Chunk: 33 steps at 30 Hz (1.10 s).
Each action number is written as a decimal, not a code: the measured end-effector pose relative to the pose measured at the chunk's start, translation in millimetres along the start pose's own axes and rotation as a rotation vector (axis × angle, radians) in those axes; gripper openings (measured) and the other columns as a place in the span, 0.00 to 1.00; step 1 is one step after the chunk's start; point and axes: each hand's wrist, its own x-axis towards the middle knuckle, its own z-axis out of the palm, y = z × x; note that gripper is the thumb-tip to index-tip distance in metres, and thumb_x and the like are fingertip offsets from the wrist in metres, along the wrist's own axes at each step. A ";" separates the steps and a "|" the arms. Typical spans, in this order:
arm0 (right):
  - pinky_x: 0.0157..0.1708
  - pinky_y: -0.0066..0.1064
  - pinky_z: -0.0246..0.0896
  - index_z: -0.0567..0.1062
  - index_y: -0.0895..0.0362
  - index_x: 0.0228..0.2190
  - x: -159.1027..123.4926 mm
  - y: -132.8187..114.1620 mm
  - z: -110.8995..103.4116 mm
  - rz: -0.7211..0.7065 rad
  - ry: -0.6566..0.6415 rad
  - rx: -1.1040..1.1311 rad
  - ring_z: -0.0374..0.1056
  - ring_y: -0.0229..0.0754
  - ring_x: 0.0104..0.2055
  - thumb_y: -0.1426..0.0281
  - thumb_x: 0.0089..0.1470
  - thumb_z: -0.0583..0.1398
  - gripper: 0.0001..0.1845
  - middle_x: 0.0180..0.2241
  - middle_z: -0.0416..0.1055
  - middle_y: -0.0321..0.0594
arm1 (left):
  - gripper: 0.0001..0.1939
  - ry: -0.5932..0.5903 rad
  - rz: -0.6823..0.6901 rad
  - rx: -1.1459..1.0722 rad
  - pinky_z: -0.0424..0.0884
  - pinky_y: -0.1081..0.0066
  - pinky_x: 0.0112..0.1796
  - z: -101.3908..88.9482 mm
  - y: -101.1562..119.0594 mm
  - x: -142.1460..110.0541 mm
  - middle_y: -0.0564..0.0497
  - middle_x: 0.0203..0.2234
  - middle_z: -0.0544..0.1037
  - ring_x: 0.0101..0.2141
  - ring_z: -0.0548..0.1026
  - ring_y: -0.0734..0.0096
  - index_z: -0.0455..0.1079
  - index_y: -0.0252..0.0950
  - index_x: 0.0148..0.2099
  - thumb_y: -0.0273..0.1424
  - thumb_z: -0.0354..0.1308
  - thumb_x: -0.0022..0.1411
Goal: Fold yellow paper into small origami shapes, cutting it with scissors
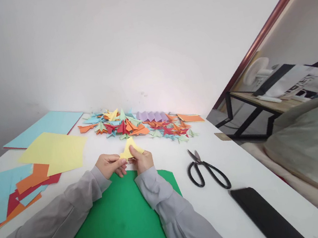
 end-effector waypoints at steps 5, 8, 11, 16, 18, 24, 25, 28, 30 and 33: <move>0.14 0.23 0.51 0.72 0.61 0.17 0.9 -3.4 0.1 -0.004 0.053 0.003 0.60 0.32 0.16 0.65 0.28 0.66 0.13 0.16 0.68 0.34 | 0.16 0.010 -0.002 0.006 0.67 0.76 0.14 0.3 0.2 -0.1 0.52 0.12 0.69 0.14 0.70 0.74 0.67 0.28 0.20 0.39 0.62 0.39; 0.14 0.22 0.51 0.71 0.61 0.14 0.4 -6.7 0.4 -0.017 0.107 -0.015 0.59 0.31 0.16 0.66 0.26 0.67 0.13 0.14 0.67 0.33 | 0.16 0.015 -0.010 0.003 0.67 0.75 0.14 0.1 0.0 0.2 0.52 0.12 0.69 0.14 0.70 0.73 0.67 0.28 0.19 0.38 0.63 0.38; 0.14 0.23 0.51 0.70 0.61 0.13 0.6 -8.5 0.3 -0.014 0.089 -0.004 0.57 0.30 0.15 0.65 0.27 0.67 0.13 0.13 0.65 0.32 | 0.16 0.016 -0.018 -0.003 0.67 0.75 0.13 -0.1 0.1 0.3 0.52 0.12 0.69 0.14 0.70 0.73 0.67 0.27 0.19 0.38 0.63 0.37; 0.12 0.24 0.50 0.71 0.61 0.13 3.6 -8.7 -2.0 -0.013 0.103 0.028 0.57 0.31 0.15 0.61 0.29 0.65 0.15 0.12 0.64 0.33 | 0.15 0.015 -0.028 -0.009 0.66 0.75 0.13 0.8 0.3 -0.2 0.52 0.12 0.69 0.13 0.70 0.73 0.67 0.28 0.19 0.36 0.63 0.38; 0.12 0.24 0.51 0.71 0.61 0.14 4.2 -8.5 -2.4 0.008 0.095 0.048 0.57 0.31 0.15 0.61 0.29 0.65 0.15 0.12 0.65 0.33 | 0.14 0.016 -0.031 -0.004 0.67 0.75 0.13 1.2 0.3 -0.3 0.52 0.12 0.69 0.13 0.70 0.73 0.67 0.28 0.19 0.36 0.63 0.38; 0.15 0.24 0.53 0.73 0.60 0.19 1.1 -1.9 -0.2 0.009 0.022 0.037 0.62 0.33 0.18 0.66 0.27 0.67 0.14 0.18 0.70 0.35 | 0.16 0.040 -0.004 0.003 0.67 0.75 0.14 -0.6 -2.6 1.6 0.51 0.12 0.69 0.14 0.70 0.73 0.67 0.28 0.19 0.39 0.62 0.39; 0.16 0.25 0.54 0.73 0.60 0.20 0.5 -0.2 0.0 -0.006 0.004 0.015 0.62 0.33 0.18 0.67 0.26 0.67 0.14 0.19 0.70 0.35 | 0.17 0.043 0.005 0.001 0.67 0.75 0.14 -1.2 -3.5 2.1 0.51 0.12 0.69 0.14 0.70 0.73 0.67 0.28 0.19 0.39 0.62 0.38; 0.17 0.26 0.54 0.73 0.61 0.22 -0.2 2.9 -0.1 -0.018 -0.086 -0.053 0.61 0.33 0.17 0.69 0.28 0.67 0.14 0.19 0.71 0.35 | 0.18 0.037 0.031 0.005 0.67 0.74 0.14 -2.9 -6.0 3.2 0.50 0.12 0.70 0.15 0.70 0.72 0.67 0.28 0.20 0.41 0.61 0.39; 0.16 0.27 0.55 0.73 0.61 0.22 0.1 3.1 -0.1 -0.003 -0.158 -0.067 0.61 0.33 0.17 0.68 0.29 0.67 0.13 0.18 0.70 0.35 | 0.18 0.031 0.044 0.010 0.67 0.74 0.14 -3.5 -6.8 3.5 0.50 0.12 0.70 0.15 0.70 0.72 0.67 0.28 0.20 0.41 0.61 0.40; 0.16 0.26 0.55 0.73 0.60 0.22 0.6 2.6 -0.1 0.020 -0.222 -0.074 0.61 0.34 0.16 0.66 0.30 0.66 0.13 0.16 0.69 0.34 | 0.18 0.029 0.052 0.010 0.67 0.74 0.14 -3.6 -6.1 3.2 0.51 0.11 0.69 0.14 0.70 0.73 0.67 0.28 0.20 0.41 0.61 0.40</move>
